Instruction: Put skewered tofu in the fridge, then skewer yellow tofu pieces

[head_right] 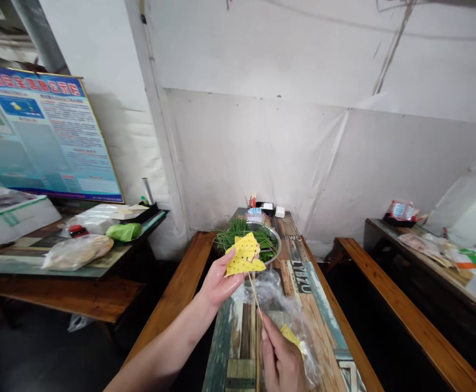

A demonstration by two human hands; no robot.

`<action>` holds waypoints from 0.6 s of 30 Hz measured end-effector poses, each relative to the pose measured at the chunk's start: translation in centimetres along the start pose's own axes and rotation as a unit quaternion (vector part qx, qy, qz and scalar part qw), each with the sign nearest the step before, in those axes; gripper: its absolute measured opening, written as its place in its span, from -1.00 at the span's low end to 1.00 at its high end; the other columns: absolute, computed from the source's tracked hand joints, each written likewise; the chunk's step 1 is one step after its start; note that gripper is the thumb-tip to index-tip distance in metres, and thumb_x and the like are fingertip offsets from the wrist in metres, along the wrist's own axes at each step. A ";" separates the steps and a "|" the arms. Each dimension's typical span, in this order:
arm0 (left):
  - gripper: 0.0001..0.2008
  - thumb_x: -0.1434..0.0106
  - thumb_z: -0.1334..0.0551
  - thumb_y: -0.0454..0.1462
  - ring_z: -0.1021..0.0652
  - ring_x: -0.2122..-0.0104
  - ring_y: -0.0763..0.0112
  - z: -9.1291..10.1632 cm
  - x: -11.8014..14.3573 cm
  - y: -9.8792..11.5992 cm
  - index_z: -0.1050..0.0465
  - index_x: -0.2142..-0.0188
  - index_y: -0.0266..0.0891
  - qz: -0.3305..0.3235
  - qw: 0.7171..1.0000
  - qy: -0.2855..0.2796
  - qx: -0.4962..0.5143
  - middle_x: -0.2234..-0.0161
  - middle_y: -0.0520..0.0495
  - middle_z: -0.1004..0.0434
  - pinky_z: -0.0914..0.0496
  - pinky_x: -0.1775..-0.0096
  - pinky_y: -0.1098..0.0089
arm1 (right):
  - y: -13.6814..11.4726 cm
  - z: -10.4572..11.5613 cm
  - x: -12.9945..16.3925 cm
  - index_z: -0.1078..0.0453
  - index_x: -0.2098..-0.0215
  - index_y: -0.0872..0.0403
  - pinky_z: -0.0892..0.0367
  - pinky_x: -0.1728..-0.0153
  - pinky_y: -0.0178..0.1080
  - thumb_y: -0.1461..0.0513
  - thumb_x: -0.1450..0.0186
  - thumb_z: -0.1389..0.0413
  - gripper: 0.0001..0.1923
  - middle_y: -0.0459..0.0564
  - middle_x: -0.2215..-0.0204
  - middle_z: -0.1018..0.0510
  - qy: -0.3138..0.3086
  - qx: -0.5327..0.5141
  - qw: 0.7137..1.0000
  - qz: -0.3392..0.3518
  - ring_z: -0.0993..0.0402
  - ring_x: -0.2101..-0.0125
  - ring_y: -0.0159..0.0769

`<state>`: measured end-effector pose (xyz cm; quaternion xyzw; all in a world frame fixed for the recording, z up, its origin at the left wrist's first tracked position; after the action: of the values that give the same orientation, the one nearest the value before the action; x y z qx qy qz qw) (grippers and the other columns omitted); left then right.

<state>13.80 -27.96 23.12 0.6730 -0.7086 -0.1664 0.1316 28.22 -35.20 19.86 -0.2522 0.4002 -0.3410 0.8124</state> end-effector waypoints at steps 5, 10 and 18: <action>-0.54 -0.17 -0.05 -0.32 -0.35 0.00 0.19 1.3 -0.4 1.7 -0.12 -0.07 -0.41 0.007 1.000 -0.003 -0.008 0.07 -0.25 -0.39 -0.20 -0.03 0.18 | -1.4 -2.2 -0.9 -0.26 -0.04 0.19 -0.28 0.65 -0.44 0.21 -0.30 0.20 -0.58 -0.10 0.75 -0.38 -0.044 -0.008 0.999 0.003 -0.30 0.73 -0.43; -0.54 -0.14 -0.06 -0.34 -0.35 0.01 0.20 2.3 -0.4 2.5 -0.16 -0.05 -0.40 0.020 0.999 -0.010 -0.045 0.07 -0.22 -0.40 -0.21 -0.03 0.20 | -2.3 -2.8 -1.8 -0.35 0.04 0.18 -0.28 0.66 -0.44 0.11 -0.29 0.17 -0.55 -0.09 0.77 -0.35 -0.025 -0.011 0.999 -0.035 -0.28 0.74 -0.42; -0.55 -0.12 -0.10 -0.33 -0.36 0.01 0.20 2.3 -0.3 3.0 -0.21 -0.02 -0.40 0.032 0.997 -0.029 -0.057 0.11 -0.20 -0.43 -0.21 -0.03 0.23 | -0.9 -4.3 -1.5 -0.30 0.00 0.22 -0.27 0.64 -0.45 0.13 -0.30 0.19 -0.55 -0.11 0.77 -0.29 -0.031 -0.021 0.997 -0.060 -0.23 0.75 -0.44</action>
<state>10.12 -27.36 22.25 0.6360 -0.7229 -0.2211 0.1547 23.70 -35.18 18.81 -0.3036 0.3665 -0.3728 0.7966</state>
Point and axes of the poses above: each hand's wrist, its own x-axis away from the middle knuckle, its own z-axis out of the back of the hand, y = z × x, the point moved 8 cm from there along -x, towards the middle knuckle
